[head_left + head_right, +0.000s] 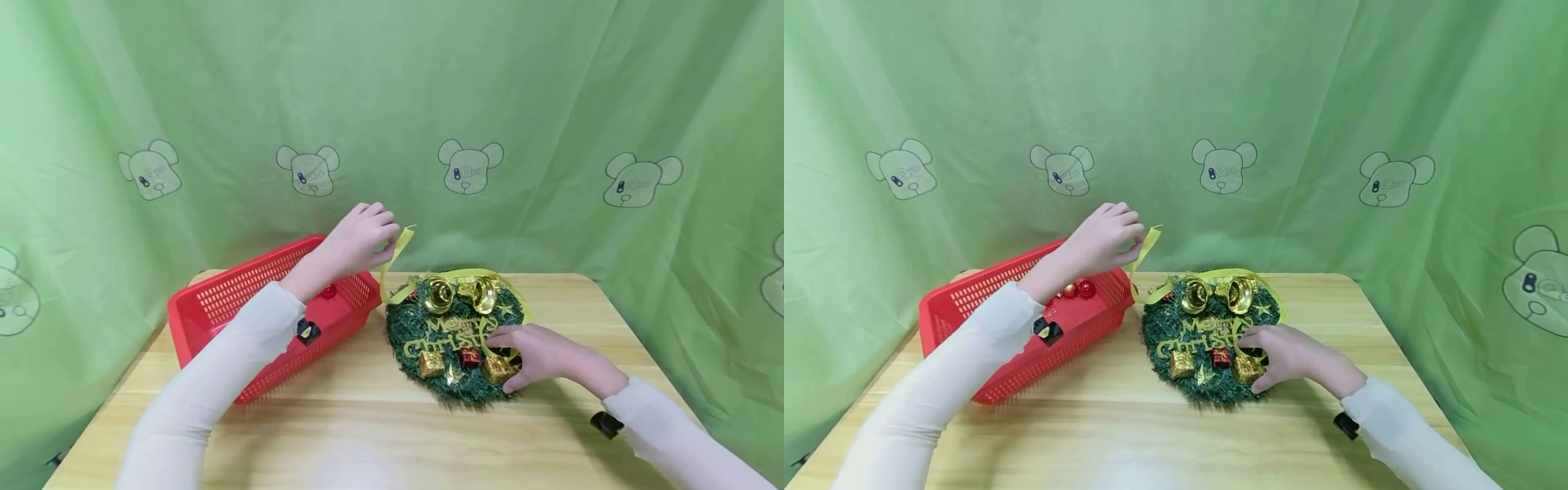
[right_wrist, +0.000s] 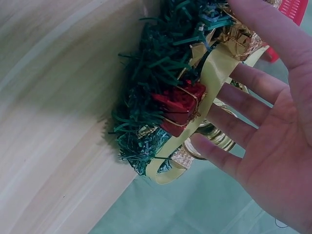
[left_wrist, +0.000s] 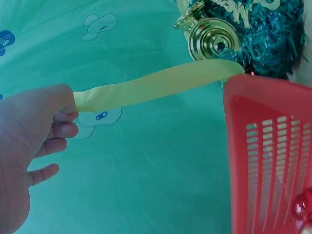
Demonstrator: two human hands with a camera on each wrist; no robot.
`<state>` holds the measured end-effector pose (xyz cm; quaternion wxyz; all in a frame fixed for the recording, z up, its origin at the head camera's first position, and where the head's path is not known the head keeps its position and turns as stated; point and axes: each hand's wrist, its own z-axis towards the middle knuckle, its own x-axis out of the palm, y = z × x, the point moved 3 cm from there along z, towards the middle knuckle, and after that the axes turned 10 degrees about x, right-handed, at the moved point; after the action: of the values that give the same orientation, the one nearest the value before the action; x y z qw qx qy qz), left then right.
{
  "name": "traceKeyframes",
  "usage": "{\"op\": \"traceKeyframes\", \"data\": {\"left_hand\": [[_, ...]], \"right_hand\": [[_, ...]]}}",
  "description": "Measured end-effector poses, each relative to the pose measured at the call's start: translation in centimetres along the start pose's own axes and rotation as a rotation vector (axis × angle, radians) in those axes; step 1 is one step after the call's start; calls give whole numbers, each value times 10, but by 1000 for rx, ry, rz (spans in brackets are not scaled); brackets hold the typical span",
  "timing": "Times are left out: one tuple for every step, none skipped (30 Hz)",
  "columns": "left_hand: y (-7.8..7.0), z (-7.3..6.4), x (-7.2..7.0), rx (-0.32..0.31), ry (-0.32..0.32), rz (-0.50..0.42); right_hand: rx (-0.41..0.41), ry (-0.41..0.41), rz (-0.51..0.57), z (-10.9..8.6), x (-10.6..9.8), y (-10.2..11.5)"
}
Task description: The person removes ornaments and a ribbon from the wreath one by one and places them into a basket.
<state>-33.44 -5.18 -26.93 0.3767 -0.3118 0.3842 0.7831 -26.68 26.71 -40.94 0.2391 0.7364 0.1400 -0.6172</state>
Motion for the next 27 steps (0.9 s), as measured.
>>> {"op": "traceKeyframes", "data": {"left_hand": [[-1, 3, 3, 2, 11, 1], [-2, 7, 8, 5, 26, 4], [-4, 10, 12, 7, 41, 7], [-5, 13, 17, 10, 55, 10], [-7, 17, 22, 12, 67, 8], [-8, 20, 28, 15, 79, 5], [-9, 22, 33, 16, 92, 1], [-10, 25, 39, 18, 103, -5], [-12, 27, 45, 14, 114, -14], [-12, 28, 51, 10, 124, -23], [-13, 29, 56, 3, 135, -39], [-13, 30, 61, -7, 149, -55], [-13, 31, 66, -20, 165, -73], [-13, 32, 70, -33, 179, -90], [-13, 32, 75, -49, 198, -106], [-12, 32, 79, -61, 215, -120], [-11, 32, 82, -77, 237, -134], [-10, 32, 86, -89, 258, -140], [-8, 31, 90, -100, 276, -144], [-7, 31, 93, -111, 294, -151], [-5, 30, 95, -121, 311, -155], [-3, 29, 97, -131, 323, -160], [-1, 28, 98, -142, 330, -164], [2, 28, 98, -153, 331, -166], [6, 28, 96, -166, 332, -169], [10, 28, 93, -180, 328, -170], [15, 28, 89, -193, 319, -168]], "right_hand": [[-1, -2, 0, 0, 0, 0], [-1, -4, -1, 0, 0, 1], [-2, -6, -1, 0, 1, 1], [-3, -9, 0, 0, 1, 2], [-5, -10, -1, 1, 1, 2], [-5, -10, 1, 1, 1, 3], [-7, -9, 4, 1, 2, 4], [-9, -8, 4, 1, 2, 5], [-12, -7, 5, 1, 2, 5], [-13, -7, 5, 2, 3, 6], [-15, -7, 5, 2, 3, 6], [-16, -6, 7, 2, 3, 7], [-17, -7, 6, 2, 3, 8], [-19, -9, 3, 2, 4, 8], [-18, -10, 3, 3, 4, 8], [-17, -11, 4, 3, 4, 9], [-19, -14, 3, 4, 3, 9], [-18, -15, 2, 5, 3, 9], [-18, -17, 1, 5, 3, 10], [-18, -18, 0, 6, 2, 10], [-18, -19, -1, 6, 2, 10], [-19, -19, -1, 6, 1, 10], [-19, -19, -2, 6, 1, 11], [-20, -18, -3, 6, 0, 11], [-22, -17, -5, 6, 0, 12], [-24, -16, -6, 6, 0, 12], [-27, -15, -7, 7, 1, 13]]}}
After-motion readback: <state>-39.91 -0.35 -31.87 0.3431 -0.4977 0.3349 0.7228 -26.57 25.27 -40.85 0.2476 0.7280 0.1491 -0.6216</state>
